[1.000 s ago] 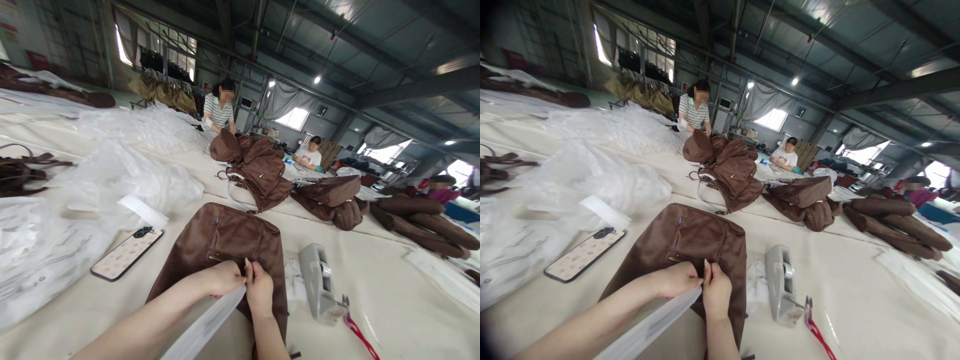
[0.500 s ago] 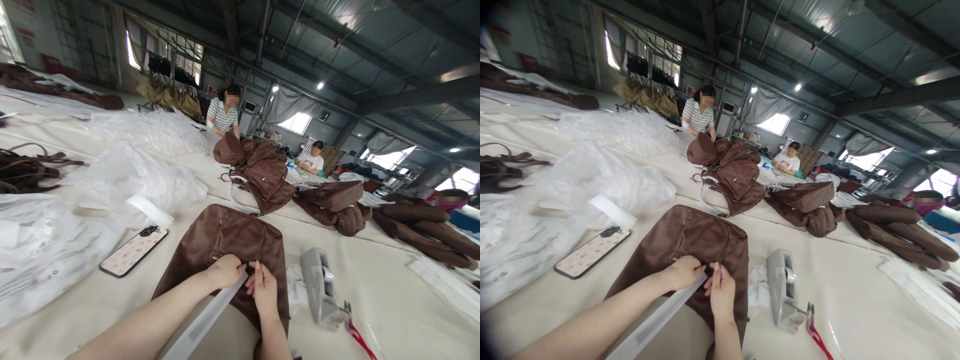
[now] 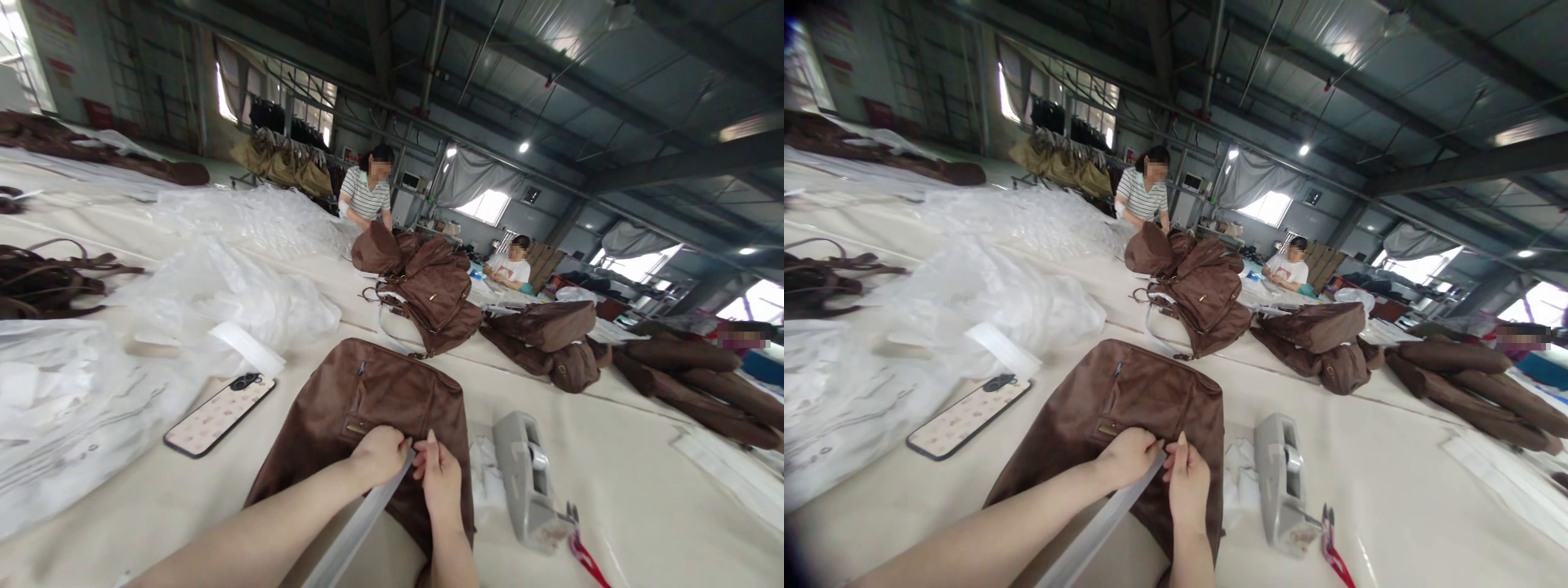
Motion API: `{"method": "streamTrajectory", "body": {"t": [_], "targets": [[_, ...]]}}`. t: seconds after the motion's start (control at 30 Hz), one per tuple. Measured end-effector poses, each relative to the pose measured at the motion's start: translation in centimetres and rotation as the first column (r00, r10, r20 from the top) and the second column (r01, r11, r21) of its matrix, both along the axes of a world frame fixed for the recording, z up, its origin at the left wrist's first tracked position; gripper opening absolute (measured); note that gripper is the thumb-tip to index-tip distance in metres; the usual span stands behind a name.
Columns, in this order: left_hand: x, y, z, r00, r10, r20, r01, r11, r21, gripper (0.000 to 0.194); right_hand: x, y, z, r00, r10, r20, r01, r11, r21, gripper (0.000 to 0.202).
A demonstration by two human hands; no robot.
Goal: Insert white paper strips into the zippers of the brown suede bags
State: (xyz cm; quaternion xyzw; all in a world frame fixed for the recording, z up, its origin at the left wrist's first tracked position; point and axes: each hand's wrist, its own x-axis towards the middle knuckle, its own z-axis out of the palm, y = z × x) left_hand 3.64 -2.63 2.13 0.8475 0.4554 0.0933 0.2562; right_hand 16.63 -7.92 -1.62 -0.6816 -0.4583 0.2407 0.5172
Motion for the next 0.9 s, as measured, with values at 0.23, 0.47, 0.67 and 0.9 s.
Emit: {"method": "streamTrajectory", "body": {"t": [0.23,0.47,0.67,0.9], "targets": [[0.2,-0.6,-0.1,0.999,0.042,0.02,-0.043,0.998,0.046,0.049,0.5,0.2,-0.3,0.995,-0.041,-0.09,0.039,0.999,-0.027,0.058],[-0.2,-0.2,-0.3,1.0,0.004,0.027,-0.004,1.0,0.019,0.033,0.5,0.2,-0.9,0.996,-0.091,-0.013,0.09,0.995,-0.043,0.048],[0.0,-0.3,-0.3,0.998,0.013,0.054,-0.013,1.0,0.007,0.034,0.5,0.5,-0.9,0.999,-0.003,-0.04,0.002,0.999,-0.036,0.045],[-0.9,0.3,0.5,0.996,-0.056,0.066,0.064,0.991,-0.118,0.028,0.5,0.7,-1.0,0.994,0.063,-0.091,-0.069,0.996,-0.063,0.05]]}}
